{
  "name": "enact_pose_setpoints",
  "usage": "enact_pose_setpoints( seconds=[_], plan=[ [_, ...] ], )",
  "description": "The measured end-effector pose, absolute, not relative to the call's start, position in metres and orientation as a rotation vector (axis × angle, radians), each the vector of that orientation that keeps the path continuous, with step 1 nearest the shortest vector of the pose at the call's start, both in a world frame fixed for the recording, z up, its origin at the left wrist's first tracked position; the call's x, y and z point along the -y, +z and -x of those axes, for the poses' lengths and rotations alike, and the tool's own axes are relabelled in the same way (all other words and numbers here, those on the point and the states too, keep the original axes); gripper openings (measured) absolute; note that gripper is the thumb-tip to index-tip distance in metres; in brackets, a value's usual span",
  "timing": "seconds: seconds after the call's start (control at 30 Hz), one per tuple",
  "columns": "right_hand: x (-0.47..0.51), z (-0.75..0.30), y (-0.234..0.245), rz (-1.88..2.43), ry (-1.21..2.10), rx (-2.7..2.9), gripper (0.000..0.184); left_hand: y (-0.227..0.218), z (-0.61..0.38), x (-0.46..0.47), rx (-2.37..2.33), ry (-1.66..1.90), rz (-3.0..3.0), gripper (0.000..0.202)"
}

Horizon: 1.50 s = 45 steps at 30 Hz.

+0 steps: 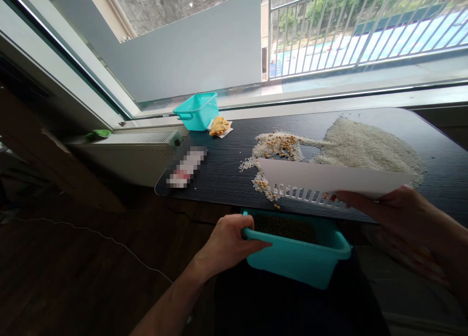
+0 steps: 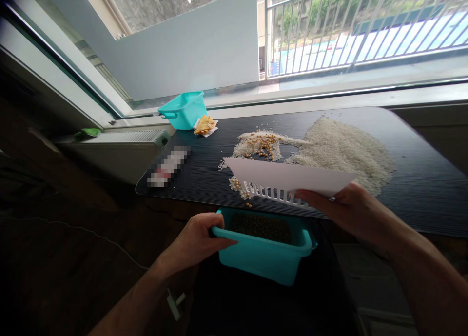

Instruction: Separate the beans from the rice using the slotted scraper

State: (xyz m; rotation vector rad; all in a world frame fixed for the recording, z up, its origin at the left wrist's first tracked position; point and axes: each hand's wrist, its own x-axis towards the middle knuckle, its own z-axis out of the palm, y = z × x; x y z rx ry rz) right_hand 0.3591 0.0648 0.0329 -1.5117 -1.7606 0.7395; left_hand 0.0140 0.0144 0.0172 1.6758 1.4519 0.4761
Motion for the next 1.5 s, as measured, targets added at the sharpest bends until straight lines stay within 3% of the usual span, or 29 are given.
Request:
enact_pose_setpoints(
  seconds=[1.23,1.5],
  plan=[
    [-0.063,-0.355,0.029,1.461,0.835,1.732,0.067,0.018,-0.013,-0.014,-1.437,0.489,-1.698,0.053],
    [-0.059,-0.353,0.034,1.464,0.987,1.67,0.066,0.017,-0.011,-0.014,-1.445,0.483,-1.714,0.054]
  ],
)
